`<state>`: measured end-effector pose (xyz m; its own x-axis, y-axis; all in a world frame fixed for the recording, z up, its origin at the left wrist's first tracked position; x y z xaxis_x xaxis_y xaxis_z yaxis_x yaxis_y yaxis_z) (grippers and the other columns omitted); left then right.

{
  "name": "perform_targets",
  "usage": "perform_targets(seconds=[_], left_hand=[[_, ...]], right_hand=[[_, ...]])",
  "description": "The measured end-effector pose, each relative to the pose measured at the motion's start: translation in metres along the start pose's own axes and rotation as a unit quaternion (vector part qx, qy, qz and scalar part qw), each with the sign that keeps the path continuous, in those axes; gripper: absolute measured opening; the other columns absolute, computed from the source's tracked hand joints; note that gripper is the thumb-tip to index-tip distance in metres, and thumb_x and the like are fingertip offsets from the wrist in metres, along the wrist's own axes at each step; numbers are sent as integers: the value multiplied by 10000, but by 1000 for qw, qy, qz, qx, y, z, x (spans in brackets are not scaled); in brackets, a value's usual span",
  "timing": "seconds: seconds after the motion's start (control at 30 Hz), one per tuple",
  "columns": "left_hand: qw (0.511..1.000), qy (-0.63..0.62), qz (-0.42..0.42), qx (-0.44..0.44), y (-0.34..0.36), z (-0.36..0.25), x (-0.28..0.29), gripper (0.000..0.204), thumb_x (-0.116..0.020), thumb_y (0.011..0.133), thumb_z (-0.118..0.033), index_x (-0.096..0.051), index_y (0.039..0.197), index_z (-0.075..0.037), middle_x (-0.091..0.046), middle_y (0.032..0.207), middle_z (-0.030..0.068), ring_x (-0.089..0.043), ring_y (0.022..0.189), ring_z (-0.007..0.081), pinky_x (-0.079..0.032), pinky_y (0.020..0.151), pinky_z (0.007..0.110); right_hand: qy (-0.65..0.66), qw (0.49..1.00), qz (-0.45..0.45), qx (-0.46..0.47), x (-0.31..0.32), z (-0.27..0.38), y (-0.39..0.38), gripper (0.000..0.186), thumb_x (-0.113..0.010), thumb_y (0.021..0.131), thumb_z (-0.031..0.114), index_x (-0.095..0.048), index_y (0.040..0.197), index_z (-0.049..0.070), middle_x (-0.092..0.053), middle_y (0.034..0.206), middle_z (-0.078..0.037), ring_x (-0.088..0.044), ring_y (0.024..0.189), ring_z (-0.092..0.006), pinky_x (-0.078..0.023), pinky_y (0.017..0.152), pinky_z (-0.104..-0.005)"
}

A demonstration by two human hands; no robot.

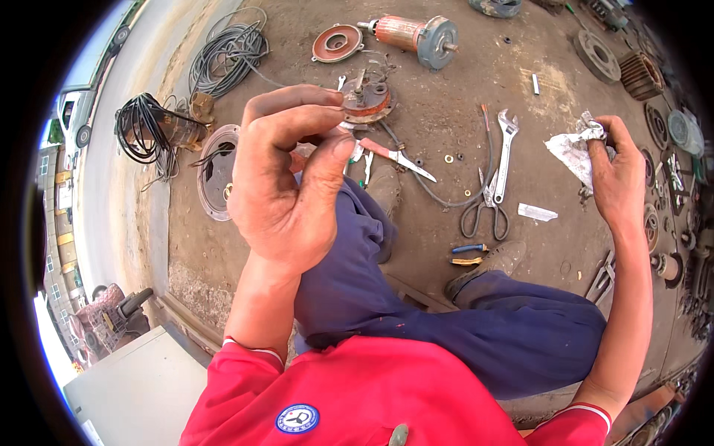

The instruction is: The person sits on the ground and uses a file to smooth a small metal ring. They then wipe the ring with a cloth and place it on a rusty metal casing. The person picks up a wire, strips the end, and inserts it into a black plastic connector, securing it by hand.

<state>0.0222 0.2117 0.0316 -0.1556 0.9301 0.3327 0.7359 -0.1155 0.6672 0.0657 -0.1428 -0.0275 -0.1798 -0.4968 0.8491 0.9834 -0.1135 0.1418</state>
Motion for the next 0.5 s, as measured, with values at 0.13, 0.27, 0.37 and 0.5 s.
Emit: perform_targets(seconds=[0.13,0.27,0.37,0.5], left_hand=[[997,8,71,-10,-1,-8,-15,245,-739,731,7,-610,936,-29,-596,996,122,-618,770,251,-510,620,327],[990,-6,140,-20,-7,-18,-41,267,-768,701,-85,-557,859,-40,-510,846,118,-567,759,320,-470,639,416],[982,-37,185,-26,-12,-26,-55,282,-771,702,-123,-542,843,-37,-488,825,122,-560,778,327,-464,674,432],[954,-84,288,-5,-14,-5,-64,269,-755,766,-185,-598,903,-14,-532,848,134,-577,824,342,-470,719,425]], right_hand=[[12,999,-38,21,2,21,3,176,-572,913,56,-588,1083,10,-629,808,-73,-541,740,-111,-460,705,-276],[-30,999,-9,21,-8,33,-2,174,-585,901,52,-586,1068,4,-628,817,-111,-539,729,-128,-461,706,-289],[-62,995,2,79,-15,47,-5,168,-582,892,37,-589,1058,10,-635,839,-166,-605,732,-248,-480,717,-335],[-107,989,50,95,-19,64,-1,163,-586,862,28,-585,1025,18,-637,867,-215,-607,819,-408,-476,710,-416]])
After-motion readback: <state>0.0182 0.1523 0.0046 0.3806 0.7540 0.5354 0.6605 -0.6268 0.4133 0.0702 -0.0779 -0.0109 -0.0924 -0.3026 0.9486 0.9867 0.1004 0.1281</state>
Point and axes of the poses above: each hand's wrist, its own y-axis towards the middle knuckle, its own x-axis out of the back of the hand, z = x × y, the point moved 9 cm from there along y, towards the middle knuckle
